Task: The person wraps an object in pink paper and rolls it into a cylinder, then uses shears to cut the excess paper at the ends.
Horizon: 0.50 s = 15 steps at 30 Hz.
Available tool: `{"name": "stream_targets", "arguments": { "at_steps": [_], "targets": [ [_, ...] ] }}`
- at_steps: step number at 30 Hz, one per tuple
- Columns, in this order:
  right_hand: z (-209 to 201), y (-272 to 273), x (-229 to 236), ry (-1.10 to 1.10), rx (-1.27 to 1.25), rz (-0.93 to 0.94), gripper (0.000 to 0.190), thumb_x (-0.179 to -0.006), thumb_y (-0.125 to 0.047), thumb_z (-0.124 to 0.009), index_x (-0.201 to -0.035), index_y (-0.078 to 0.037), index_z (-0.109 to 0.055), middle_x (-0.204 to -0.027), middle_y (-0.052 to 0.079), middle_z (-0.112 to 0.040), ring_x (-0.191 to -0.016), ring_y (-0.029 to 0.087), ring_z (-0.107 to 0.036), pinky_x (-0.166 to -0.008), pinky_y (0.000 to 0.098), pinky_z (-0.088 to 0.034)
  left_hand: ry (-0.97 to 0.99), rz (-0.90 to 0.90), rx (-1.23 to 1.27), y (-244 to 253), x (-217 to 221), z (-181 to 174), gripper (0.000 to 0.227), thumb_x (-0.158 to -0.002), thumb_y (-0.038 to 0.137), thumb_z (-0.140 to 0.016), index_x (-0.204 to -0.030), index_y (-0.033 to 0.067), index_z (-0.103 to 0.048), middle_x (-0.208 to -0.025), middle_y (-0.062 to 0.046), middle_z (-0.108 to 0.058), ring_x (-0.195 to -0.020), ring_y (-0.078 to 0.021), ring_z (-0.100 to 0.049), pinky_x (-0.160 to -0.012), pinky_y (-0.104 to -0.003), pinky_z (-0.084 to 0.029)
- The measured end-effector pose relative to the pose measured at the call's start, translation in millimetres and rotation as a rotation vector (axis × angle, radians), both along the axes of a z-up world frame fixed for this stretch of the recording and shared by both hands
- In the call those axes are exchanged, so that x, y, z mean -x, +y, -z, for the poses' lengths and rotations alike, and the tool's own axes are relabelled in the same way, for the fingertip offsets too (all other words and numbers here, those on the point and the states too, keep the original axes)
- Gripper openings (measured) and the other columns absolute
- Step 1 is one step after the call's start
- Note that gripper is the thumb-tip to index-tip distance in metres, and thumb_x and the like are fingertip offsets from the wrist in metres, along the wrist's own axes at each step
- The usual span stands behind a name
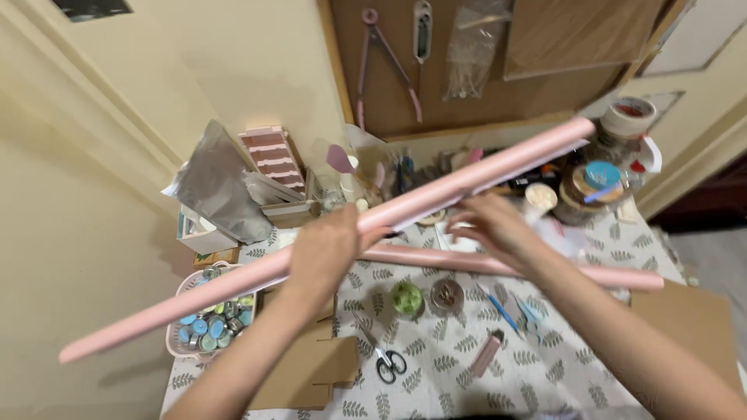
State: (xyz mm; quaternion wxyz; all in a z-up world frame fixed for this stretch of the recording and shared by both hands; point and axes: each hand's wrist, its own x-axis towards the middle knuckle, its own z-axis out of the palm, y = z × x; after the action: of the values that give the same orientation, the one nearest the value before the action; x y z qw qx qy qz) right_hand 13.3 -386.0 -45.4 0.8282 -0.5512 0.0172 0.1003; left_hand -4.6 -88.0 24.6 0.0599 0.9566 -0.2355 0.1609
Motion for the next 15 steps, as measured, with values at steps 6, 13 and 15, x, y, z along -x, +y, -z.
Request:
{"name": "stream_targets", "arguments": {
  "at_steps": [6,13,15],
  "targets": [
    [17.1,13.9,-0.3,0.033,-0.296,0.008,0.025,-0.098,-0.015,-0.065,-0.121,-0.005,-0.064,-0.11,0.011,-0.069,-0.097,0.02,-0.066,-0.085,0.0347,-0.055,-0.088,0.173,0.076,-60.0,-5.2,31.8,0.047,-0.093,0.05,-0.062,-0.094,0.0025,-0.062,-0.07,-0.012,-0.066,-0.06,-0.0281,-0.068,-0.053,-0.04,-0.055],
    [-8.1,-65.9,-4.1,-0.019,-0.292,0.194,0.028,-0.09,-0.009,-0.062,-0.117,-0.005,-0.063,-0.112,0.016,-0.071,-0.111,0.026,-0.067,-0.109,0.0389,-0.047,1.056,0.287,0.519,-42.8,-42.7,22.9,0.051,-0.104,0.048,-0.051,-0.09,0.0026,-0.071,-0.067,-0.009,-0.061,-0.056,-0.0192,-0.059,-0.05,-0.034,-0.048],
    [0.8,-82.5,2.2,-0.015,-0.345,0.132,0.027,-0.093,-0.008,-0.063,-0.119,-0.003,-0.061,-0.117,0.016,-0.069,-0.116,0.026,-0.065,-0.113,0.0388,-0.046,0.987,0.268,0.493,-52.8,-24.5,27.7,0.049,-0.101,0.048,-0.053,-0.091,0.0033,-0.071,-0.069,-0.01,-0.065,-0.057,-0.0205,-0.062,-0.052,-0.036,-0.051]
  ]
}}
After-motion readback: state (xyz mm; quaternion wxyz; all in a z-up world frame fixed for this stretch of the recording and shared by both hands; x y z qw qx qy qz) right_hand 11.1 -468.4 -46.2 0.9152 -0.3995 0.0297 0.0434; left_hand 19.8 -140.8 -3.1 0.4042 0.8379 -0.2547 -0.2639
